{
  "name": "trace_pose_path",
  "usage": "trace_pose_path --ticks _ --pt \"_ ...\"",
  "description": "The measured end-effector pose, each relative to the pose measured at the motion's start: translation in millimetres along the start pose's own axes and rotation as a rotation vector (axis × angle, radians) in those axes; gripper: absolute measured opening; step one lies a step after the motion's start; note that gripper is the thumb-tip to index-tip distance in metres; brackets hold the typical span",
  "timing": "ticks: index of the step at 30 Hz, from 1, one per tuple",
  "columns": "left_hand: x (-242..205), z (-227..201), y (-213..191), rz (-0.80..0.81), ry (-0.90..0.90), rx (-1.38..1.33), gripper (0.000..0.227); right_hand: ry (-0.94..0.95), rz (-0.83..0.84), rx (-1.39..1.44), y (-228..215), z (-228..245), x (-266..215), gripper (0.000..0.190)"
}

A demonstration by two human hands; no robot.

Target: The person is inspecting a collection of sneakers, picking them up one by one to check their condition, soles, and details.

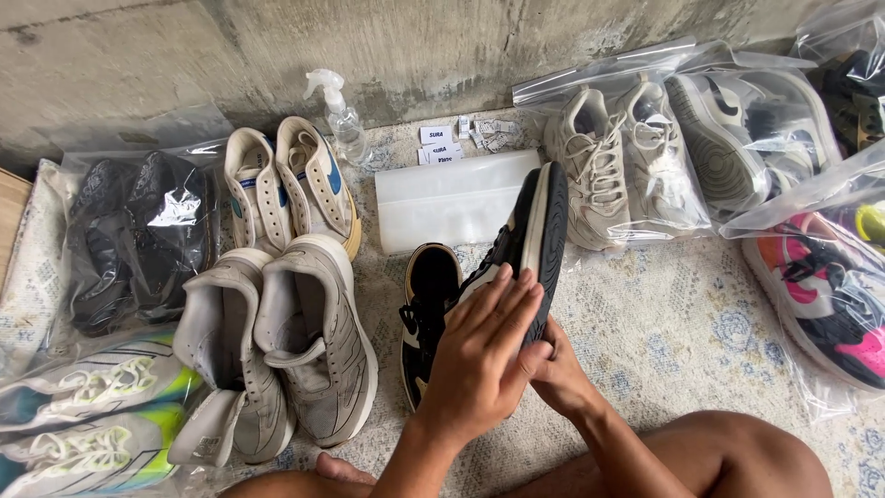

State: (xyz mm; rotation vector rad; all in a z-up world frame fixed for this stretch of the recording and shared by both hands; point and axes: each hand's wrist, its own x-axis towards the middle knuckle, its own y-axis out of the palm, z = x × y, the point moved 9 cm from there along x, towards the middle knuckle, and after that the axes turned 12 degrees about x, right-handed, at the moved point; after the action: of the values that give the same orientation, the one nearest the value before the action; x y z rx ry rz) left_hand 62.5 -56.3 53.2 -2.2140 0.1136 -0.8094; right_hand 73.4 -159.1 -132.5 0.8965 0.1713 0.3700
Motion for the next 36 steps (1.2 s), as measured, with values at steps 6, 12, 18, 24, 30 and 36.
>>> trace_pose_path --ticks 6,12,18,24,30,36 --pt "-12 -22 26 0.171 0.077 0.112 0.074 -0.073 -0.053 0.009 -7 17 10 0.068" --pt "-16 -20 30 0.216 0.033 -0.009 0.073 -0.155 -0.116 0.012 -20 34 8 0.048" --pt "-23 17 40 0.145 -0.091 0.307 0.070 -0.106 -0.268 0.003 -42 32 0 0.059" --pt "-15 37 5 -0.082 -0.288 0.161 0.105 -0.018 -0.350 -0.004 -81 18 -10 0.078" --pt "-21 36 5 -0.140 -0.327 0.013 0.047 -0.115 -0.329 0.072 -60 31 -2 0.058" --pt "-18 25 16 -0.060 -0.300 -0.033 0.040 -0.120 -0.275 0.051 -37 40 2 0.066"
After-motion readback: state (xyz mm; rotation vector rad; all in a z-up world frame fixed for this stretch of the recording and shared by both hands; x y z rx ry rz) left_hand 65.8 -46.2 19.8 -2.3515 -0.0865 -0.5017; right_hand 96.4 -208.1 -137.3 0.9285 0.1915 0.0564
